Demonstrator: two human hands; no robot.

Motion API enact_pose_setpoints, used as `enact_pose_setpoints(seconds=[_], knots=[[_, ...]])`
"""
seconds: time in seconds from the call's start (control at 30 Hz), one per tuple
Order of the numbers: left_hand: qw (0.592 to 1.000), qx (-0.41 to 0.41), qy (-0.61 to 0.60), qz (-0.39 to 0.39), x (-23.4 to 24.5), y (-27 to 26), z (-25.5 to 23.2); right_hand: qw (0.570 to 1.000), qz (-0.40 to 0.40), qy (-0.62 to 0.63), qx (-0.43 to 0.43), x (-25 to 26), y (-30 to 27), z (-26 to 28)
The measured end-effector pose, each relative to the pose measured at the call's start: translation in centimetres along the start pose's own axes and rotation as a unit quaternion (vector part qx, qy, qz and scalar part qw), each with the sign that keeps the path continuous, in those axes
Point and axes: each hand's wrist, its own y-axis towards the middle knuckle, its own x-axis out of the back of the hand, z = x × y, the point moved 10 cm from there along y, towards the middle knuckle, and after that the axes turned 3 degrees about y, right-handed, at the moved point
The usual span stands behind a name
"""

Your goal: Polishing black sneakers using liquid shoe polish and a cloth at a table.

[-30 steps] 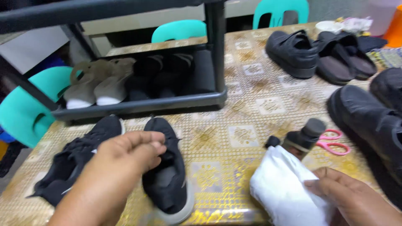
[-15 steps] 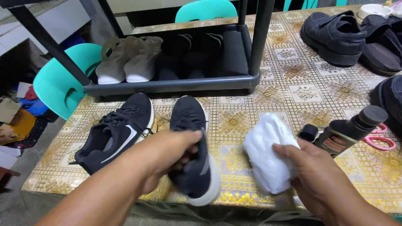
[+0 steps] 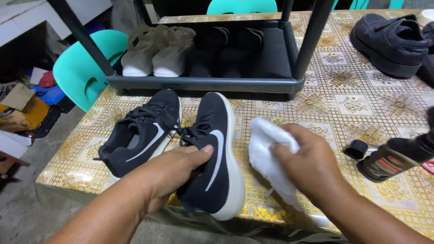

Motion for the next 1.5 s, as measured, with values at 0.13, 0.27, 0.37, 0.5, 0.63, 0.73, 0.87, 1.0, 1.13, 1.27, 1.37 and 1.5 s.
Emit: enact_pose_setpoints(seconds=[0.13,0.27,0.37,0.5,0.63,0.73,0.87,1.0,1.13,1.27,1.37,1.5], knots=[[0.999,-0.004,-0.053,0.008,-0.6,0.4,-0.2,0.966,0.011,-0.198,0.165,-2.9,-0.6,5.2],[0.997,0.040,-0.063,-0.014,-0.6,-0.2,-0.2,0.929,0.056,-0.288,0.228,-6.0,-1.2,8.0],[0.997,0.055,-0.057,-0.023,-0.5,-0.5,-0.1,0.916,0.085,-0.307,0.245,-7.1,-1.6,7.9],[0.997,0.049,-0.051,-0.025,-0.5,-0.3,-0.1,0.915,0.108,-0.285,0.264,-7.7,-2.4,8.1],[0.998,0.020,-0.050,-0.015,-0.2,2.0,0.8,0.918,0.121,-0.272,0.260,-7.8,-3.3,8.2],[0.999,0.019,-0.044,-0.015,-0.6,0.5,-0.4,0.922,0.136,-0.284,0.224,-7.7,-3.9,8.0],[0.998,0.049,-0.039,-0.022,-0.5,0.2,0.0,0.925,0.149,-0.261,0.233,-7.5,-5.2,7.3],[0.996,0.022,-0.081,0.005,-0.6,1.4,0.4,0.913,0.187,-0.241,0.270,-7.5,-6.6,6.8],[0.995,0.052,-0.086,-0.013,-0.6,-0.1,0.0,0.901,0.256,-0.196,0.291,-6.6,-7.2,5.7],[0.997,0.033,-0.063,-0.016,-0.5,1.0,0.4,0.923,0.197,-0.120,0.308,-3.7,-4.3,6.3],[0.999,-0.004,-0.047,-0.008,-0.5,2.4,0.7,0.944,0.090,-0.197,0.249,-1.4,-1.4,6.1],[0.998,-0.061,-0.003,-0.020,-0.5,1.2,-1.1,0.934,0.011,-0.304,0.186,0.3,0.2,5.4]])
